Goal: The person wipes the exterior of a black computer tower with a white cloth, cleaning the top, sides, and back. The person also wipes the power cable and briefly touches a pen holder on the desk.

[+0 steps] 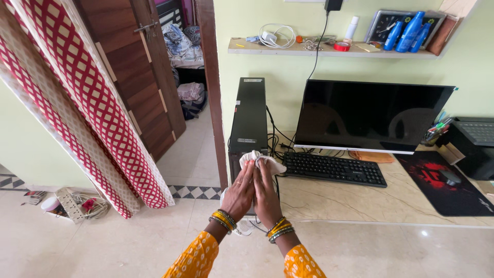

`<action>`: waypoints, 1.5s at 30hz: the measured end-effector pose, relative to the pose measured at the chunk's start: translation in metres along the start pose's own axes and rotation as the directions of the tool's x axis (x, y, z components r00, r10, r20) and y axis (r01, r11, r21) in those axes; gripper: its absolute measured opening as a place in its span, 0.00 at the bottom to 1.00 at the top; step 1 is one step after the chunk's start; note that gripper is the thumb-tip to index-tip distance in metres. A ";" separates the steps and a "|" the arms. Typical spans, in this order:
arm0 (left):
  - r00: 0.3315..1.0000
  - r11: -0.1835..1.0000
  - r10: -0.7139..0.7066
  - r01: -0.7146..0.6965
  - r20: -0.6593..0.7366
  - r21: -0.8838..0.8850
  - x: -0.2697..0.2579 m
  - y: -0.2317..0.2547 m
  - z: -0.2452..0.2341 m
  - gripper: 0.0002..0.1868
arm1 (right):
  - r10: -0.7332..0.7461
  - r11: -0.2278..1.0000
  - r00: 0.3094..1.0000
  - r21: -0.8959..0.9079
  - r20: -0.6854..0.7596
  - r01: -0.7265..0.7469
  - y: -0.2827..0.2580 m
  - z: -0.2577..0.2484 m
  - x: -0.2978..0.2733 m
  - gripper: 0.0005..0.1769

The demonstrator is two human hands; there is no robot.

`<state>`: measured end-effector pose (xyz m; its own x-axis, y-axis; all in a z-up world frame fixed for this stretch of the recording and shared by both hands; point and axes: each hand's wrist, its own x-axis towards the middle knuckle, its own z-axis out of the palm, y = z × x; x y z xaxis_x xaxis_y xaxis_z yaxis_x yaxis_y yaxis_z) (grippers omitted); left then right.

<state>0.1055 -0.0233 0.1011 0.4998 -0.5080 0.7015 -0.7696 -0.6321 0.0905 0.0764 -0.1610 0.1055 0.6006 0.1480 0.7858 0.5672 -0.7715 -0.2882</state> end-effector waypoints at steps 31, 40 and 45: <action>0.974 0.961 -0.148 0.182 -0.169 0.210 0.065 0.002 -0.002 0.30 | 0.751 0.532 0.590 0.259 0.296 -0.806 0.101 0.122 -0.149 0.22; 0.955 0.952 -0.168 0.221 -0.246 0.209 0.061 0.000 0.014 0.30 | 0.712 0.661 0.693 0.224 0.111 -0.716 0.074 0.100 -0.102 0.11; 0.951 0.948 -0.168 0.228 -0.259 0.223 0.060 -0.001 0.016 0.29 | 0.675 0.673 0.718 0.259 0.167 -0.693 0.085 0.092 -0.104 0.10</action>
<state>0.1430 -0.0625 0.1320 0.5018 -0.2254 0.8351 -0.5266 -0.8455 0.0882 0.1141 -0.1853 -0.0507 0.9085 -0.3115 0.2786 0.1118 -0.4612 -0.8802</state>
